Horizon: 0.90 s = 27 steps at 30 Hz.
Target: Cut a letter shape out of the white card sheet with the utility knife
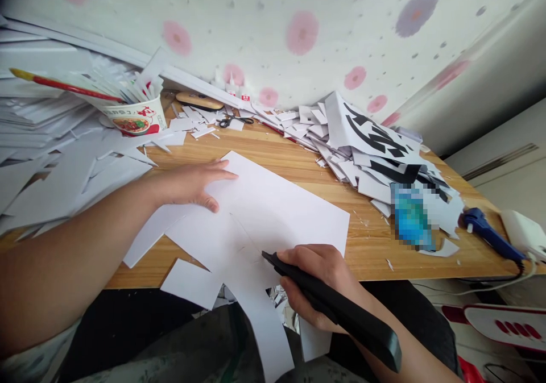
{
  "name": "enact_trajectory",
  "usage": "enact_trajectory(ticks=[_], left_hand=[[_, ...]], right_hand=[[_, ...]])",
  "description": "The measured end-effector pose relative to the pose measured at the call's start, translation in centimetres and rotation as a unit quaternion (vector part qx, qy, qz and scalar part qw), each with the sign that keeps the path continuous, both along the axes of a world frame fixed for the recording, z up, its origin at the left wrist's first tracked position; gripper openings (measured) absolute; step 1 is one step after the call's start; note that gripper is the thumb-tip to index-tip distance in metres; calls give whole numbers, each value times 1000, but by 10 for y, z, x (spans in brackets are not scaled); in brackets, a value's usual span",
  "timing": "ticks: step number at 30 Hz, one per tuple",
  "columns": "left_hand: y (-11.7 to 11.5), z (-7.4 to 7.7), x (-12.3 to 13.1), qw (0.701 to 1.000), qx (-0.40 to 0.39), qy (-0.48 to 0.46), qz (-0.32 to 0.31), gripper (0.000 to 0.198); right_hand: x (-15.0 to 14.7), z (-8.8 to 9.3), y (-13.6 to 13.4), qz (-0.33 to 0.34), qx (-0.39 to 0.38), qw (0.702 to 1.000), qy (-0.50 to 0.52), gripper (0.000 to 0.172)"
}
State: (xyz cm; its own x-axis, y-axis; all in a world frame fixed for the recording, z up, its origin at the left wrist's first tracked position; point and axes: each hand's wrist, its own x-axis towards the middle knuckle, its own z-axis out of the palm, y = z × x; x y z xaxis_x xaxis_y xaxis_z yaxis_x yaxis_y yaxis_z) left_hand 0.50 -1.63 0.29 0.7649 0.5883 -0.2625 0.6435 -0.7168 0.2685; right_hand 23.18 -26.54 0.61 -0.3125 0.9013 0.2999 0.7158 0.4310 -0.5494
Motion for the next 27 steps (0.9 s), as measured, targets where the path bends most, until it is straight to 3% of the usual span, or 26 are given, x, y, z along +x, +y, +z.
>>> enact_trajectory(ticks=[5,12,20,25,27], left_hand=[[-3,4,2,1000,-4,13,7,87],[0,-2,0,1000,0,0,-1,86],[-1,-2,-1,1000,-3,12,-20,86],[-2,-2,-2,999,-18,9,-29,86],[-1,-2,-2,999,-19,5,-31,87]], right_hand=[[0,0,0,0,8,1000,0,21],[2,-5,-3,-10,-1,1000,21,22],[-6,-11,5,-93,-43,989,106,13],[-7,-10,4,-185,-11,972,143,11],[-10,-9,6,-193,-19,963,185,15]])
